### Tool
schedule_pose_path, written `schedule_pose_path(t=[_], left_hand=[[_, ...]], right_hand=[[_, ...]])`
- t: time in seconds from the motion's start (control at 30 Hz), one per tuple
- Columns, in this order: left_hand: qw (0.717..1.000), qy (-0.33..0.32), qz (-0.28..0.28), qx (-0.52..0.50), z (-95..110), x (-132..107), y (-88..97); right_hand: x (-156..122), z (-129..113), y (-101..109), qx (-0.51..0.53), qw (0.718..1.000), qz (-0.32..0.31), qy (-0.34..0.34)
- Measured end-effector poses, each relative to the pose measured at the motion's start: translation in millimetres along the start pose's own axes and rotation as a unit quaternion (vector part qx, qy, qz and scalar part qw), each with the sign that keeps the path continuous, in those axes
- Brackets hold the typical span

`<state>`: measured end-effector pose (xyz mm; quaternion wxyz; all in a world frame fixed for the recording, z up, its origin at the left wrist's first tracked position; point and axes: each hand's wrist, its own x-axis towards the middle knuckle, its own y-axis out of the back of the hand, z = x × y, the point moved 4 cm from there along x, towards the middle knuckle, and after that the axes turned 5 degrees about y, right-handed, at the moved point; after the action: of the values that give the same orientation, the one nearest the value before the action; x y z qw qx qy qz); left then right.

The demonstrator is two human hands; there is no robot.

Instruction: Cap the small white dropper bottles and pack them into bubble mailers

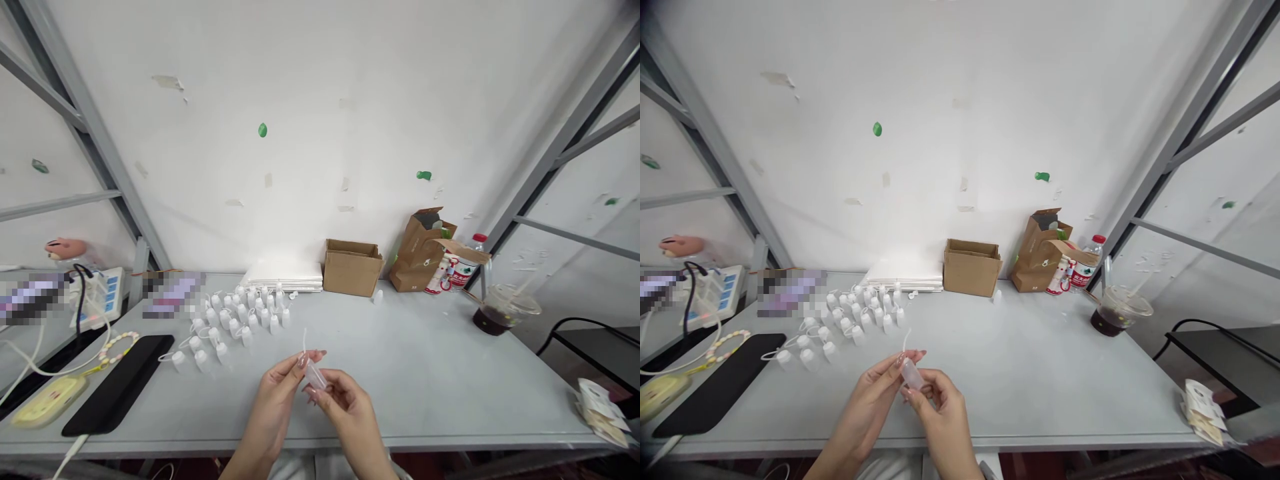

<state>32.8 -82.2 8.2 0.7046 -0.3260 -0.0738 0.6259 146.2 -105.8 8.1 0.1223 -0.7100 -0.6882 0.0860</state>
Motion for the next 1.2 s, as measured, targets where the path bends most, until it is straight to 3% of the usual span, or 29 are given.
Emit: schedule_pose_path(t=[0.13, 0.27, 0.47, 0.73, 0.93, 1.2], left_hand=[[0.998, 0.042, -0.018, -0.036, 2, -2, -3.5], [0.999, 0.030, -0.016, -0.024, 3, -3, -2.8], [0.998, -0.019, -0.054, -0.010, -4, -6, -6.4], [0.994, 0.004, -0.104, -0.046, -6, -9, -12.9], [0.994, 0.043, -0.082, -0.062, -5, -6, -3.5], [0.998, 0.016, -0.069, 0.003, -7, -5, -4.4]], right_hand=[[-1, 0, -1, 0.000, 1.000, -0.020, -0.005], [-2, -1, -2, 0.016, 0.999, -0.050, -0.008], [-7, -3, -2, -0.001, 1.000, -0.018, -0.003], [-7, 0, -2, 0.011, 1.000, -0.017, 0.002], [-6, 3, -6, 0.052, 0.997, -0.064, -0.006], [-9, 3, -1, 0.011, 0.999, -0.028, 0.009]])
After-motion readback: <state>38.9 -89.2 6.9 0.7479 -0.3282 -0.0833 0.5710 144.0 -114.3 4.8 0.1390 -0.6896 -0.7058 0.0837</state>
